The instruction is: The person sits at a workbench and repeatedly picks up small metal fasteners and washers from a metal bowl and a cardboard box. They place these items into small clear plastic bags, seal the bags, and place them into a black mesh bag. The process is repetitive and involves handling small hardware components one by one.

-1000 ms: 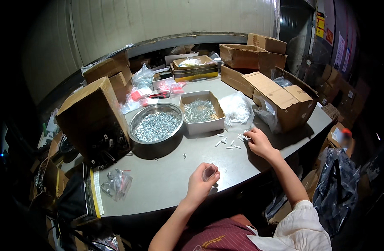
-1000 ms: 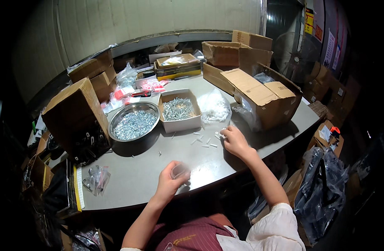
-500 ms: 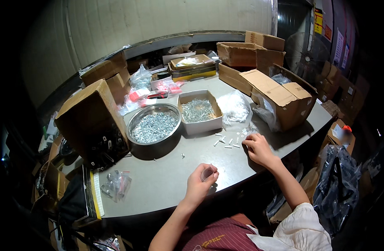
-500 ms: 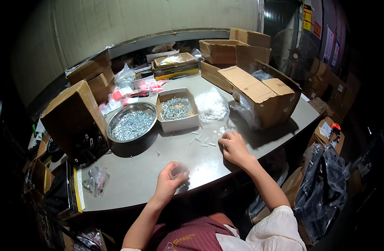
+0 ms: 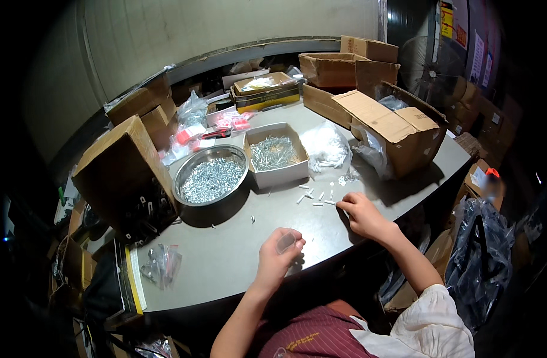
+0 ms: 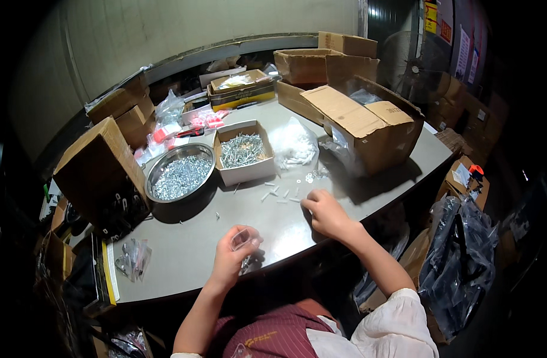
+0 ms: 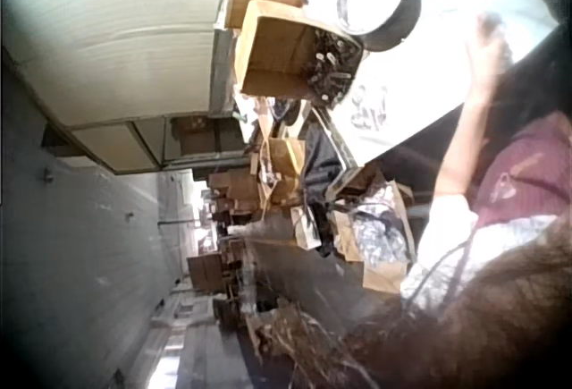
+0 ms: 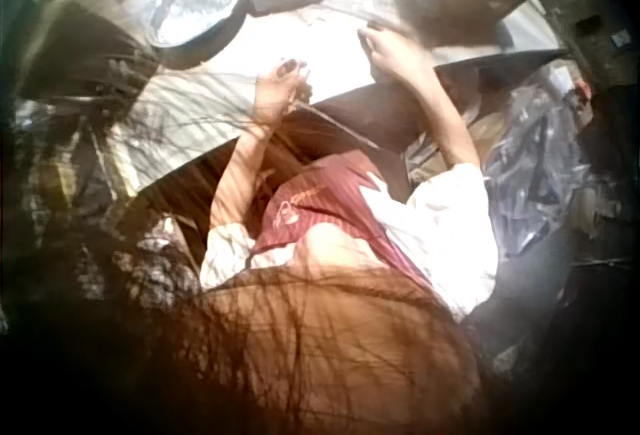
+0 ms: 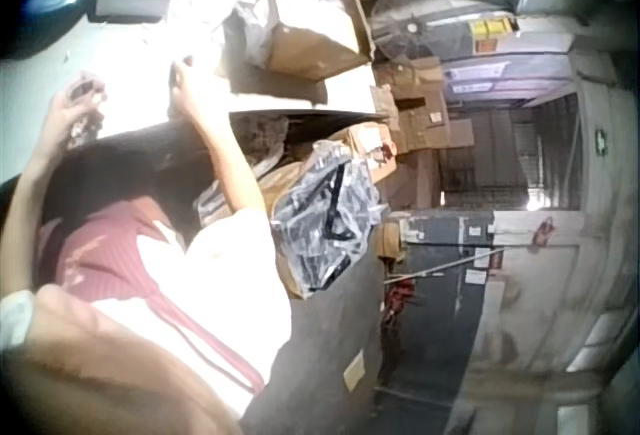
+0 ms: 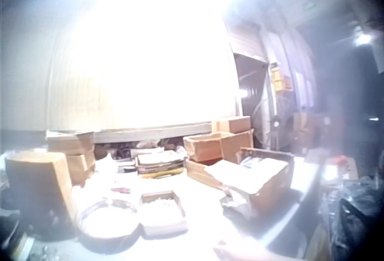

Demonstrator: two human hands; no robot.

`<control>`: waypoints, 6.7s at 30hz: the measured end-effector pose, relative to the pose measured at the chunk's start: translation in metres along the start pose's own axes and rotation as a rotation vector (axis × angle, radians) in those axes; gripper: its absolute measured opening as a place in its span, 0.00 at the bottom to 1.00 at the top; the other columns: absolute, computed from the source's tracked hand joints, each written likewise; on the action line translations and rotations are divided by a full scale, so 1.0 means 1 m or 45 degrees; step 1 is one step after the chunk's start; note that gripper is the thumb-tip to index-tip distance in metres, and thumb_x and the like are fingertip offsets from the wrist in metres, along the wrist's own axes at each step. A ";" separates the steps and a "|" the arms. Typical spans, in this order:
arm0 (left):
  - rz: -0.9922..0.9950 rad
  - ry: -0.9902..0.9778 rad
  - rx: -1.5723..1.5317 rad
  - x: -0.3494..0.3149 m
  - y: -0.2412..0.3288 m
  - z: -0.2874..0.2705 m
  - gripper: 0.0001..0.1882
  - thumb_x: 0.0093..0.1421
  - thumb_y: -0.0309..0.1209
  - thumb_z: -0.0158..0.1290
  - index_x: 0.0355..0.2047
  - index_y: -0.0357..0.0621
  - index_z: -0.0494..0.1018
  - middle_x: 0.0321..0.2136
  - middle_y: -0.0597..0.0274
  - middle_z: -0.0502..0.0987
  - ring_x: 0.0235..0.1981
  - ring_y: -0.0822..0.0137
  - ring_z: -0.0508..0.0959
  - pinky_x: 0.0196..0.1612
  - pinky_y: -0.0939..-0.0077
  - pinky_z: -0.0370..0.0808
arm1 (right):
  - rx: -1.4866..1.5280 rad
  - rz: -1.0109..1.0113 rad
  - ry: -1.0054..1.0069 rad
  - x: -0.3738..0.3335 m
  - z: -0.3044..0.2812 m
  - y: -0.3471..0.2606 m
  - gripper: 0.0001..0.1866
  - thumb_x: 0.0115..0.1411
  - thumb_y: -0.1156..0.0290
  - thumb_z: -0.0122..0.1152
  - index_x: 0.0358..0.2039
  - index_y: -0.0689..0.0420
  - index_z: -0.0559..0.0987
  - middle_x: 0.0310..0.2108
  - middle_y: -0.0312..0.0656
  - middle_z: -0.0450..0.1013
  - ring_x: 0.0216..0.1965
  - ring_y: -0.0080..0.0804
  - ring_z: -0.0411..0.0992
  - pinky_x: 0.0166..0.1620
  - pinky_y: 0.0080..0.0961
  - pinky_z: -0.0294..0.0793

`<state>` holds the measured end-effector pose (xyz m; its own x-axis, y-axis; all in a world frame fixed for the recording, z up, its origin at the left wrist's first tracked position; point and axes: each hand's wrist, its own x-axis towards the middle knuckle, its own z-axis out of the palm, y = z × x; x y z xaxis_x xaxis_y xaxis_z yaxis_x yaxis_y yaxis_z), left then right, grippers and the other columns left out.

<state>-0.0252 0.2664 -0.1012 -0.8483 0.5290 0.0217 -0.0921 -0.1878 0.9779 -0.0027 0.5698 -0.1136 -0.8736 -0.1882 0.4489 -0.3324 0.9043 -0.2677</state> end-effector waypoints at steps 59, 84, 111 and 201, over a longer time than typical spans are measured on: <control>0.673 0.734 0.430 -0.108 0.028 -0.027 0.05 0.67 0.25 0.57 0.40 0.36 0.72 0.31 0.51 0.81 0.33 0.59 0.85 0.36 0.68 0.79 | 0.807 -0.311 -0.076 0.036 -0.006 -0.200 0.07 0.60 0.86 0.61 0.39 0.67 0.75 0.35 0.46 0.73 0.37 0.35 0.73 0.44 0.28 0.72; 0.614 1.426 1.002 -0.338 0.044 -0.105 0.04 0.53 0.17 0.57 0.30 0.34 0.76 0.29 0.52 0.81 0.30 0.56 0.83 0.36 0.66 0.80 | 1.132 -1.101 -0.883 0.061 0.094 -0.412 0.10 0.49 0.74 0.68 0.31 0.60 0.76 0.27 0.44 0.73 0.26 0.44 0.72 0.31 0.36 0.72; -0.043 2.411 0.856 -0.443 -0.036 -0.219 0.15 0.73 0.30 0.50 0.55 0.45 0.80 0.49 0.53 0.83 0.53 0.60 0.81 0.59 0.68 0.73 | 1.296 -0.033 -0.434 0.097 0.140 -0.317 0.12 0.61 0.84 0.50 0.44 0.67 0.77 0.39 0.41 0.74 0.33 0.23 0.74 0.41 0.20 0.73; 0.605 0.893 2.258 -0.074 0.060 -0.214 0.14 0.56 0.29 0.63 0.43 0.37 0.80 0.48 0.47 0.76 0.52 0.51 0.73 0.55 0.55 0.71 | 0.821 -0.584 -0.522 0.114 0.090 -0.261 0.12 0.62 0.78 0.58 0.47 0.61 0.80 0.53 0.49 0.74 0.46 0.48 0.79 0.48 0.39 0.80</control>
<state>-0.0793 0.0391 -0.0889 -0.7060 0.2445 0.6647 0.3269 0.9451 -0.0004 -0.0473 0.2779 -0.0693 -0.6226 -0.7131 0.3223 -0.7082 0.3381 -0.6198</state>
